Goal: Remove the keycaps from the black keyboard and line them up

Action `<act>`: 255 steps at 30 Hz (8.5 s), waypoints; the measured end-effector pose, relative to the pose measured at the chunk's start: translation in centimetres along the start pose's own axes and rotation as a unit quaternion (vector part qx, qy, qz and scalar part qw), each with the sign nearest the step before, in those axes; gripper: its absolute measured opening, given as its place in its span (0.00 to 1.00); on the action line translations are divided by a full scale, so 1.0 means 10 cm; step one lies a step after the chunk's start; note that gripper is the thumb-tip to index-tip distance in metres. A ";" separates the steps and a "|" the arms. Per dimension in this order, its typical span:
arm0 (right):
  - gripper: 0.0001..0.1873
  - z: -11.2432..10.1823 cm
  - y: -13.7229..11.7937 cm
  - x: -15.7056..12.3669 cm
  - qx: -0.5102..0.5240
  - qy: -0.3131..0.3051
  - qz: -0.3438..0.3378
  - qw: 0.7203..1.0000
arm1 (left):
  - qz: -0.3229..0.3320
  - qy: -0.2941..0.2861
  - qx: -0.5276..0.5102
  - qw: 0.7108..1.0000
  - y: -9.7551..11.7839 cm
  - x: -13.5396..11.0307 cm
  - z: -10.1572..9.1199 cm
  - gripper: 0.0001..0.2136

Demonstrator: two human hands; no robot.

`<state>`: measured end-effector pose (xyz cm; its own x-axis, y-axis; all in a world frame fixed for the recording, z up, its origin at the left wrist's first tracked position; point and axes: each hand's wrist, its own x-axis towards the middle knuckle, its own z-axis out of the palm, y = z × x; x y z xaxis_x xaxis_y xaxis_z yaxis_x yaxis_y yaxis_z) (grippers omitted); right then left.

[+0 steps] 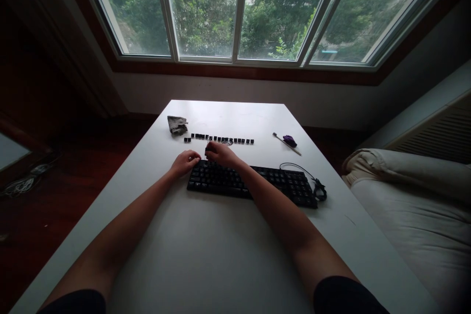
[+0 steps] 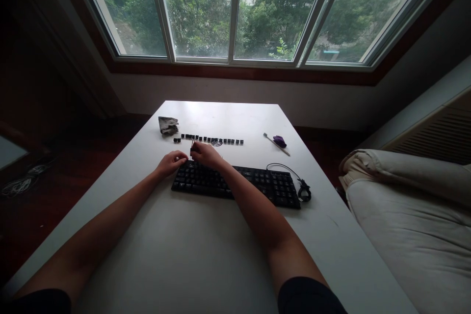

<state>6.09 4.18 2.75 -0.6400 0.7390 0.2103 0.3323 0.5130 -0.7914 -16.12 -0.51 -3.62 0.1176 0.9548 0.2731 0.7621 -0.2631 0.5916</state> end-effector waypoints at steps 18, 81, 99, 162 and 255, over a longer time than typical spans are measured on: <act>0.11 0.02 -0.05 -0.06 -0.196 -0.064 -0.081 0.975 | 0.062 -0.001 -0.060 0.996 0.09 -0.05 -0.05 0.07; 0.06 0.07 0.13 0.06 0.321 0.022 0.235 0.917 | 0.152 0.026 -0.093 0.984 0.41 -0.06 -0.08 0.11; 0.05 0.00 0.11 0.04 0.256 -0.026 0.209 0.943 | 0.150 -0.013 -0.144 0.978 0.48 -0.07 -0.10 0.06; 0.03 0.07 0.17 0.04 0.247 -0.014 0.207 0.947 | 0.211 0.032 -0.014 0.977 0.51 -0.10 0.00 0.07; 0.05 0.18 0.16 0.05 0.309 0.026 0.208 0.928 | 0.257 0.028 0.163 0.952 0.42 -0.07 -0.11 0.09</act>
<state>5.06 4.60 0.54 -0.5052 0.8455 -0.1732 0.0733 -0.1579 -0.9847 -13.68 -2.43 -0.44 0.5010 0.7006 0.5081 0.7717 -0.6273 0.1041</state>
